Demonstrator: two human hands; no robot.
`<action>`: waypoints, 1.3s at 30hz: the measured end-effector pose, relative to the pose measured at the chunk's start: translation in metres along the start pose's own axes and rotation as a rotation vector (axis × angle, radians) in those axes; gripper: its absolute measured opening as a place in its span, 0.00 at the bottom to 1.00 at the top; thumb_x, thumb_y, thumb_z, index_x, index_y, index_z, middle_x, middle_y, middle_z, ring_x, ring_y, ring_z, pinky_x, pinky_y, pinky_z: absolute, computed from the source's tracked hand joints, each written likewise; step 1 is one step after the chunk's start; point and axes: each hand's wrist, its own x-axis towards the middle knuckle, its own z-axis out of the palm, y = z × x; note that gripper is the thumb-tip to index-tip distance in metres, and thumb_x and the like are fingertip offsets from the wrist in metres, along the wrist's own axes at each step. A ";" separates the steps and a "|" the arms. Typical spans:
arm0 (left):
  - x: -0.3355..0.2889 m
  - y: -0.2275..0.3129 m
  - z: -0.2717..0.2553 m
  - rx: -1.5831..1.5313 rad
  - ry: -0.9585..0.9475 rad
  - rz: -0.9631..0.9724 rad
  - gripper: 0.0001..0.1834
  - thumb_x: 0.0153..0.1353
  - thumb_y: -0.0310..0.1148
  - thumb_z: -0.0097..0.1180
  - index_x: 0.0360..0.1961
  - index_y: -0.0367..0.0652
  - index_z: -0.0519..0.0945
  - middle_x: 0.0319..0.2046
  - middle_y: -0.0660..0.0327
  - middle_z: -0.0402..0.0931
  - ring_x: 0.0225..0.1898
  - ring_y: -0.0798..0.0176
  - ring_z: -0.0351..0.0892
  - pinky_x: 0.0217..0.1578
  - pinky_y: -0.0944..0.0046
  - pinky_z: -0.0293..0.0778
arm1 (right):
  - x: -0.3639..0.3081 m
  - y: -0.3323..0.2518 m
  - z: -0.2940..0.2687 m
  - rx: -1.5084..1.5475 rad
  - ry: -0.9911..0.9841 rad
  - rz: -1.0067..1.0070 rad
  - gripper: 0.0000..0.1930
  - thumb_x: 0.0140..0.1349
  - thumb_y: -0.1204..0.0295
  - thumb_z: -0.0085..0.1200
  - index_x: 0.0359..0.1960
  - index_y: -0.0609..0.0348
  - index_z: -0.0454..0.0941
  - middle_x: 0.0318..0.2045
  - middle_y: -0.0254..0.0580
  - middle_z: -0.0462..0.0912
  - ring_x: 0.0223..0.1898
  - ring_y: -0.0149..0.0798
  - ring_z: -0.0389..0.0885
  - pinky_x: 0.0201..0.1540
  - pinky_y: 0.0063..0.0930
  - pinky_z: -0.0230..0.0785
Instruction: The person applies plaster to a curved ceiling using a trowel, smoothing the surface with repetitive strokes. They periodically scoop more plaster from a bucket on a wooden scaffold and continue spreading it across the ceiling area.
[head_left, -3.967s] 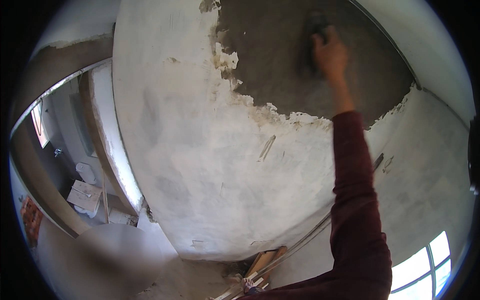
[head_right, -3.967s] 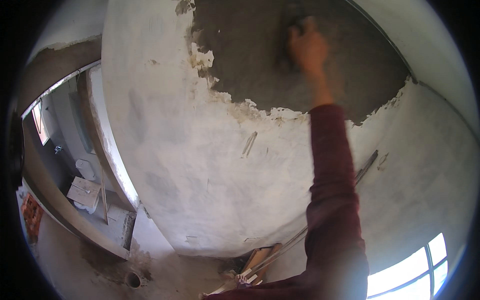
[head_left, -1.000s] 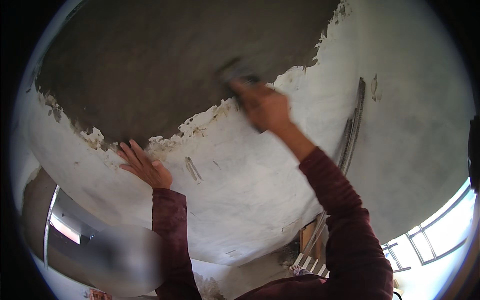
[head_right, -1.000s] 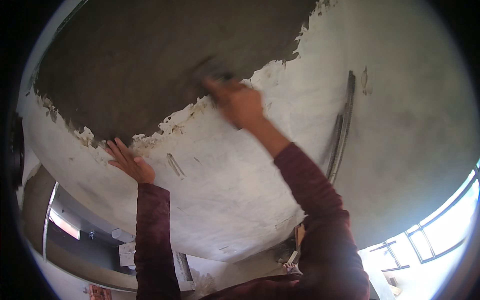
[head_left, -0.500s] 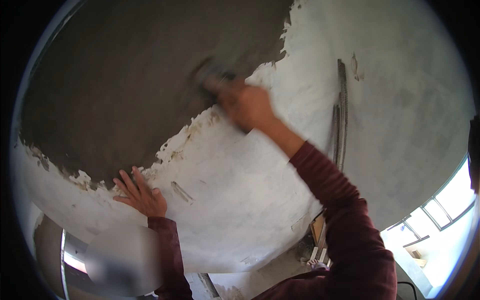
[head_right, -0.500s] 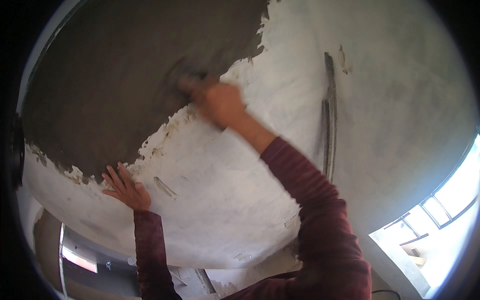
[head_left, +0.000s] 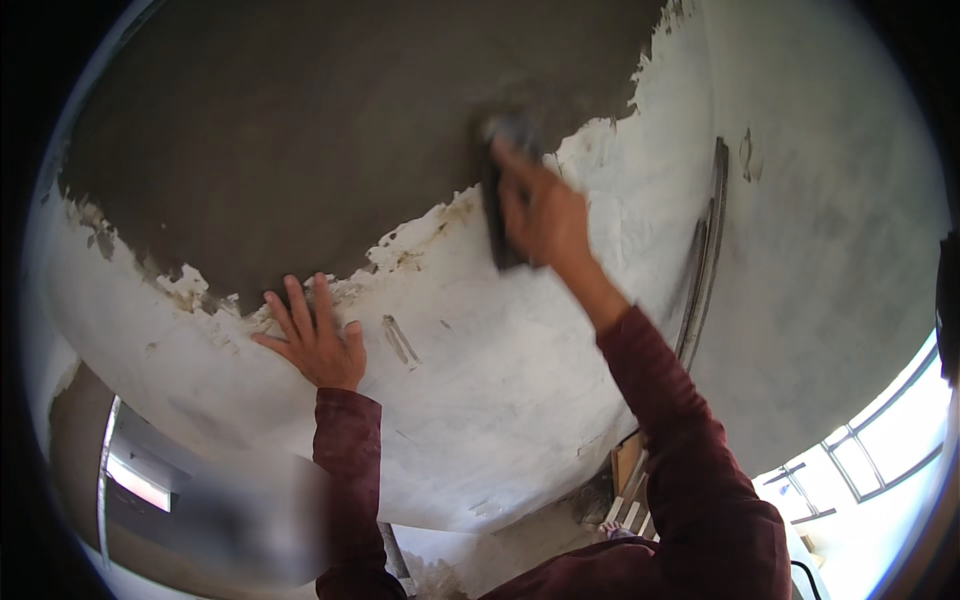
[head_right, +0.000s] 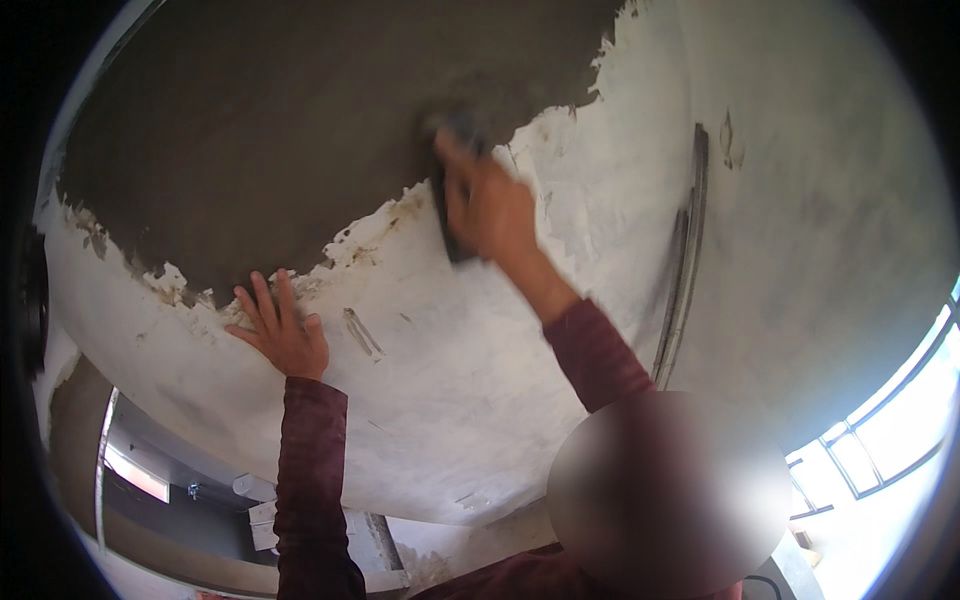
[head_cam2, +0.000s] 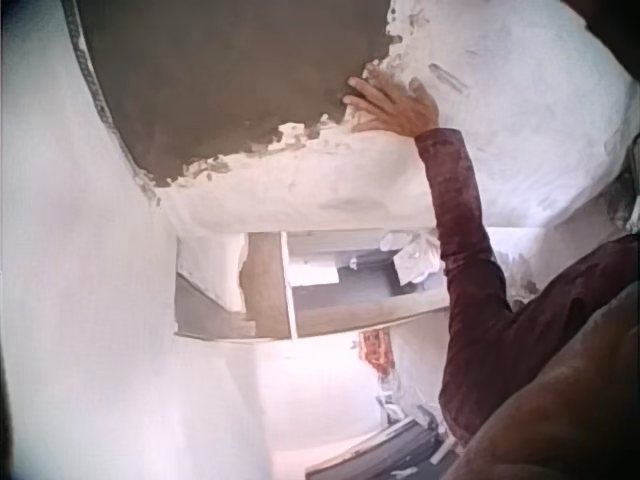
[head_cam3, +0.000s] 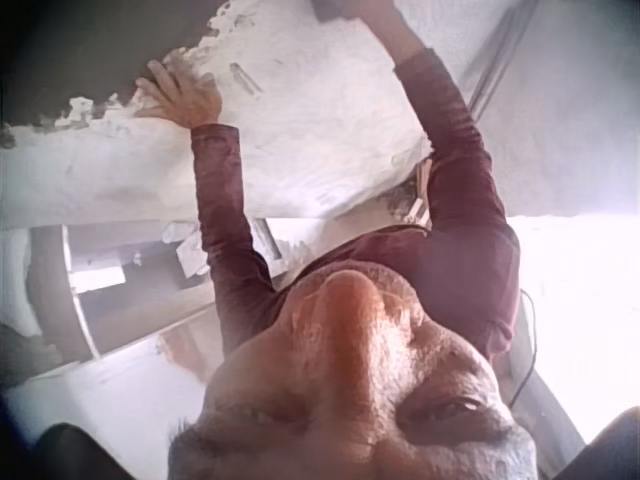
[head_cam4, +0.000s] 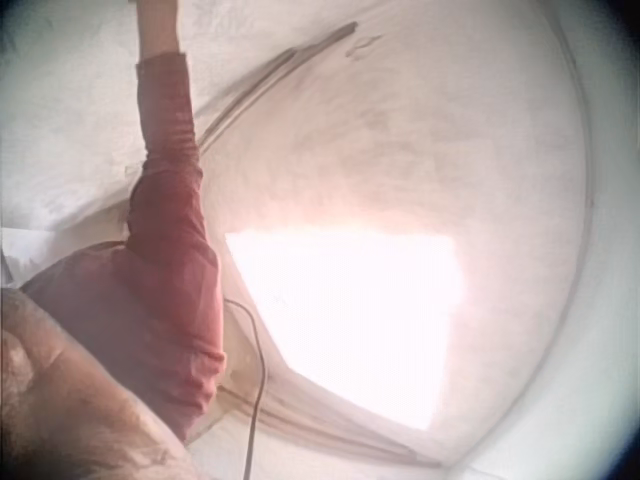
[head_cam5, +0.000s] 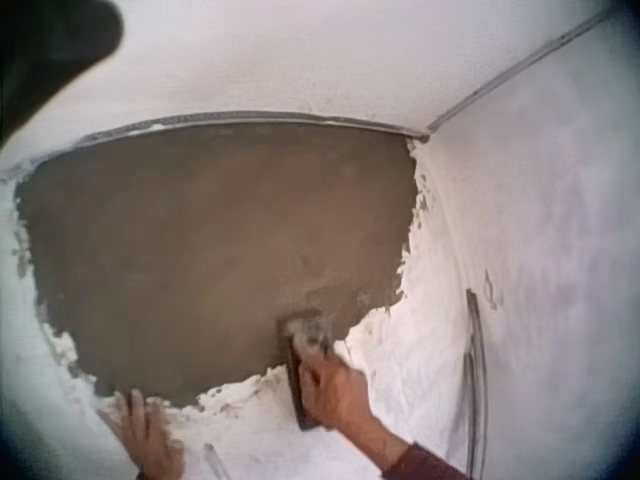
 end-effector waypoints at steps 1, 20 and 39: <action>-0.004 0.000 0.002 -0.026 0.005 0.013 0.41 0.69 0.67 0.18 0.70 0.58 0.66 0.75 0.59 0.53 0.77 0.45 0.41 0.67 0.26 0.17 | -0.011 -0.002 0.008 0.012 -0.045 -0.026 0.25 0.56 0.70 0.60 0.59 0.38 0.80 0.34 0.50 0.84 0.40 0.52 0.85 0.40 0.41 0.78; -0.016 -0.015 0.014 -0.543 0.520 -0.098 0.46 0.66 0.73 0.23 0.74 0.53 0.51 0.74 0.47 0.46 0.76 0.37 0.38 0.70 0.29 0.30 | -0.008 -0.143 0.052 0.153 -0.175 -0.284 0.29 0.51 0.76 0.60 0.57 0.35 0.80 0.28 0.40 0.75 0.22 0.41 0.81 0.22 0.34 0.75; -0.012 -0.010 0.010 -0.299 0.287 -0.066 0.45 0.69 0.67 0.13 0.71 0.45 0.60 0.72 0.48 0.54 0.76 0.40 0.43 0.69 0.28 0.24 | 0.034 0.000 0.005 0.028 -0.036 0.009 0.22 0.60 0.69 0.58 0.58 0.39 0.80 0.43 0.53 0.85 0.37 0.54 0.85 0.40 0.42 0.78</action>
